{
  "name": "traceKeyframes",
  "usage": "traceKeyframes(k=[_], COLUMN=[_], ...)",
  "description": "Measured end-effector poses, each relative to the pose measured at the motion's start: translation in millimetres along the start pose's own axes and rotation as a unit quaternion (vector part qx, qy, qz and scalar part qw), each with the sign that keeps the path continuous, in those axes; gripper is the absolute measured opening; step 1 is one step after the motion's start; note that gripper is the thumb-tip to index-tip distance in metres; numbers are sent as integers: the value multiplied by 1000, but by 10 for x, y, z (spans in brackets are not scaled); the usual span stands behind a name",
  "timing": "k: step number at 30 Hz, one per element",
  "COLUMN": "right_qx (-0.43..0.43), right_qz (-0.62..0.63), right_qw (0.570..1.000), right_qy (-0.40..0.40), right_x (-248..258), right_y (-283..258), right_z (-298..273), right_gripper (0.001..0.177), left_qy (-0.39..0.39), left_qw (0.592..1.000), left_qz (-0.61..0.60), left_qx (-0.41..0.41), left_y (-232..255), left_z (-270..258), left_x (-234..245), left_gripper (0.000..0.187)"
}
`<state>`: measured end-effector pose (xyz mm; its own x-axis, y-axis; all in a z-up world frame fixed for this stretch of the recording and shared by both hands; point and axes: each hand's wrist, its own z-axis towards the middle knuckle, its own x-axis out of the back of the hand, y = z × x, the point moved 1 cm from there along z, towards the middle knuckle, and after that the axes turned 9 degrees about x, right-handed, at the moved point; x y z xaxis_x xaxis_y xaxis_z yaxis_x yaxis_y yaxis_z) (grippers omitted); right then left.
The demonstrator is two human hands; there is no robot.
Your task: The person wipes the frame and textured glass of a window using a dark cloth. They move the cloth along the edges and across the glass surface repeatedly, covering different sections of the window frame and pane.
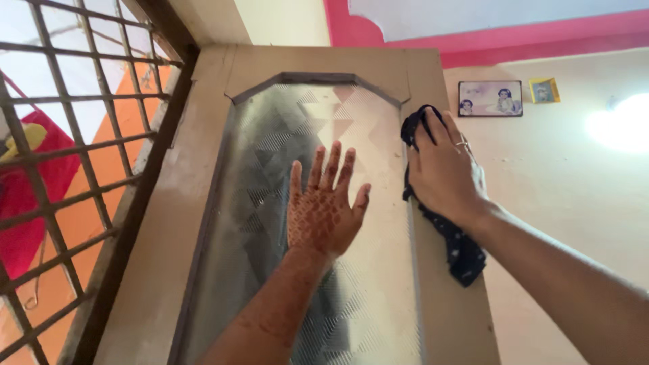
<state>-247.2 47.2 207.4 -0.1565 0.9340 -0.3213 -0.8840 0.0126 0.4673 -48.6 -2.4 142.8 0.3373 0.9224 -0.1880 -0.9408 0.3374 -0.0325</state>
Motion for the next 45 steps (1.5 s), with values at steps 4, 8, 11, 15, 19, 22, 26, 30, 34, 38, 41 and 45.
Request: traceKeyframes(k=[4, 8, 11, 15, 19, 22, 26, 30, 34, 38, 41, 45], right_qx=[-41, -16, 83, -24, 10, 58, 36, 36, 27, 43, 150, 76], right_qz=[-35, -137, -92, -39, -82, -16, -27, -8, -42, -75, -47, -56], right_qw=[998, 990, 992, 998, 995, 998, 999, 999, 997, 996, 987, 996], right_qy=[28, 1, 5, 51, 48, 32, 3, 19, 52, 30, 14, -5], right_x=[-56, -174, -259, -380, -313, -9, 345, 114, -196, -353, -416, -626], right_y=[72, -96, 65, 392, 327, 74, -255, 45, 550, 611, 766, 1005], right_z=[362, 373, 328, 483, 462, -66, -736, -474, 355, 605, 745, 1139], right_gripper=[50, 56, 54, 57, 52, 51, 51, 49, 47, 54, 50, 51], left_qy=[11, -7, 44, 184, 134, 2, 17, 106, 71, -129, -106, -111], left_qw=[1000, 1000, 999, 982, 990, 999, 999, 994, 996, 991, 993, 993], left_qz=[9, -27, -12, 17, -1, -43, -39, -14, -21, -31, -33, -30], left_qx=[3, 1, -9, -45, -37, -11, -13, -36, -40, -12, -33, -14], left_y=[-7, -35, -57, -97, -96, -82, -51, -52, -39, -127, -239, -279], left_z=[2, 7, 28, -2, 20, 20, 16, 25, 50, 168, 448, 828], left_x=[23, 19, -87, -229, -199, -96, -62, -129, -29, 215, 267, 151], left_gripper=[69, 68, 67, 65, 66, 68, 68, 66, 67, 70, 67, 66])
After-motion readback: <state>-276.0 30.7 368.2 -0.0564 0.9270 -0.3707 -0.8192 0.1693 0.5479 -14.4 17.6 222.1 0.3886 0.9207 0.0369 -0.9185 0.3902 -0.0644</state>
